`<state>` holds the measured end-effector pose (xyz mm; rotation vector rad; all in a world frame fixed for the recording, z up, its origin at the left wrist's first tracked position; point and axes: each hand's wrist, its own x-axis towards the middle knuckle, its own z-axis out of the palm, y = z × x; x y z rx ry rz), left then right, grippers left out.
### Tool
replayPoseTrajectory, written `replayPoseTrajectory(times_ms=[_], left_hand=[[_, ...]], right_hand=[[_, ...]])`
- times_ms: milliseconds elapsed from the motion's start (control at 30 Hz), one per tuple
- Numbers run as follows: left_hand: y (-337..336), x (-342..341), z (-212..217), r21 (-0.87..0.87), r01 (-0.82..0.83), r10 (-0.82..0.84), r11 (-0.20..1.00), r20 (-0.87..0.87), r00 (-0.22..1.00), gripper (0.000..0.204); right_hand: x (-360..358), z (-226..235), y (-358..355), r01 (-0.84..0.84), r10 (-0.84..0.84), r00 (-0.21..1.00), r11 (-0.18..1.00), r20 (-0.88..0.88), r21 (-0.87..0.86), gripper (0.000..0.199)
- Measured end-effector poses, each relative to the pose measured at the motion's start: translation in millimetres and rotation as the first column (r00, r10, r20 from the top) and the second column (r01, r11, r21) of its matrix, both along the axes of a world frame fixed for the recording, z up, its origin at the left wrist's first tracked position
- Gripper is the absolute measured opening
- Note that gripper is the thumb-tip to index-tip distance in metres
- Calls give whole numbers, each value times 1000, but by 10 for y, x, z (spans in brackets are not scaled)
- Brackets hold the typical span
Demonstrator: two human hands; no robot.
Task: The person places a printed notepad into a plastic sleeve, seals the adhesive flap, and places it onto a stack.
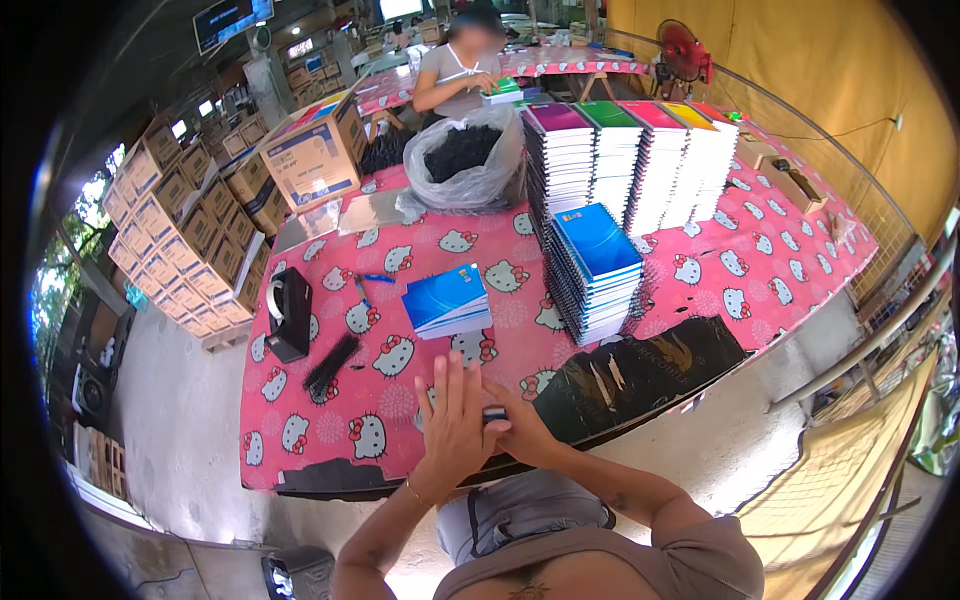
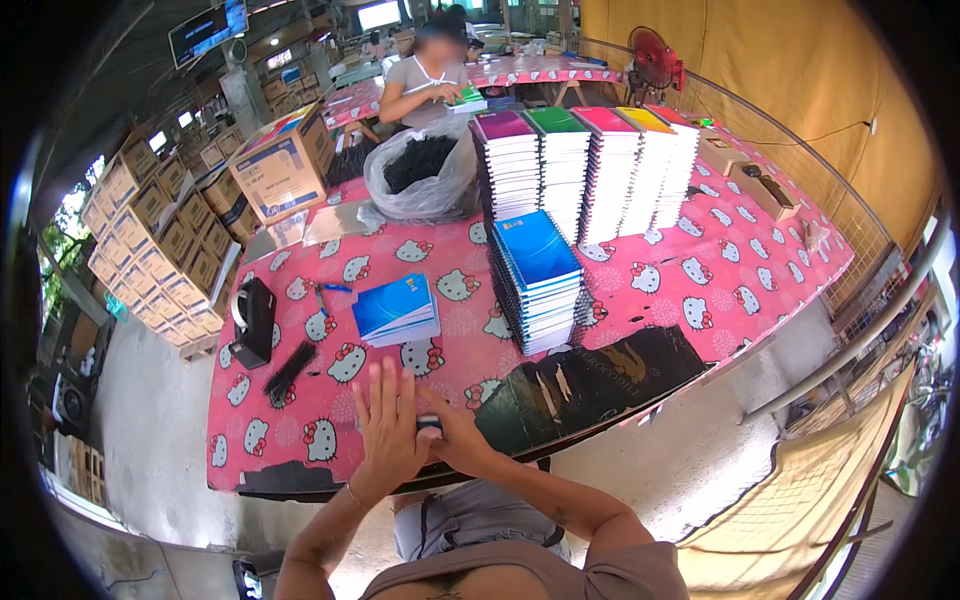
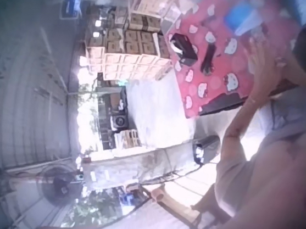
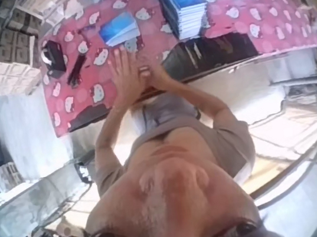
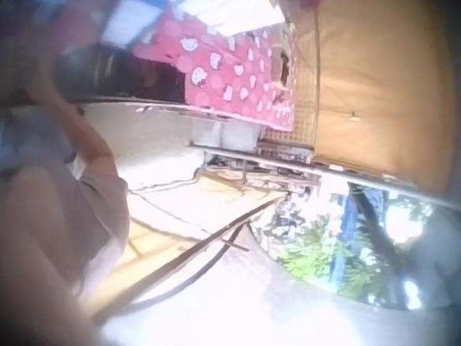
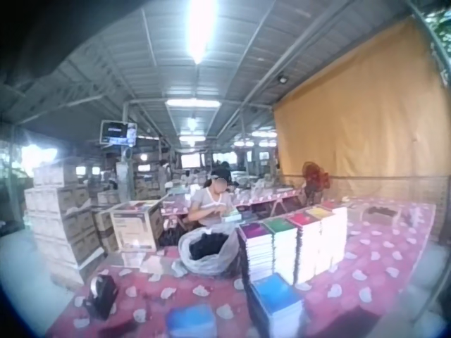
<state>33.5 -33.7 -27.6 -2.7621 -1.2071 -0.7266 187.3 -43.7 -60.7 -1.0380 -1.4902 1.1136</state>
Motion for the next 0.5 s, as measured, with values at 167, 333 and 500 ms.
replayPoseTrajectory(times_ms=[167, 333, 500], left_hand=[[-129, -44, -303, 39, 36, -41, 999, 114, 993, 72], [183, -257, -97, -345, 80, -94, 935, -22, 995, 55], [7, 1, 122, 31, -12, 15, 999, -67, 998, 53]], right_hand=[[46, -33, 62, 54, -48, 998, 986, -43, 158, 65], [173, -150, 89, -46, 47, 996, 999, 74, -18, 39], [260, -406, 103, -172, 172, 985, 984, -11, -50, 35]])
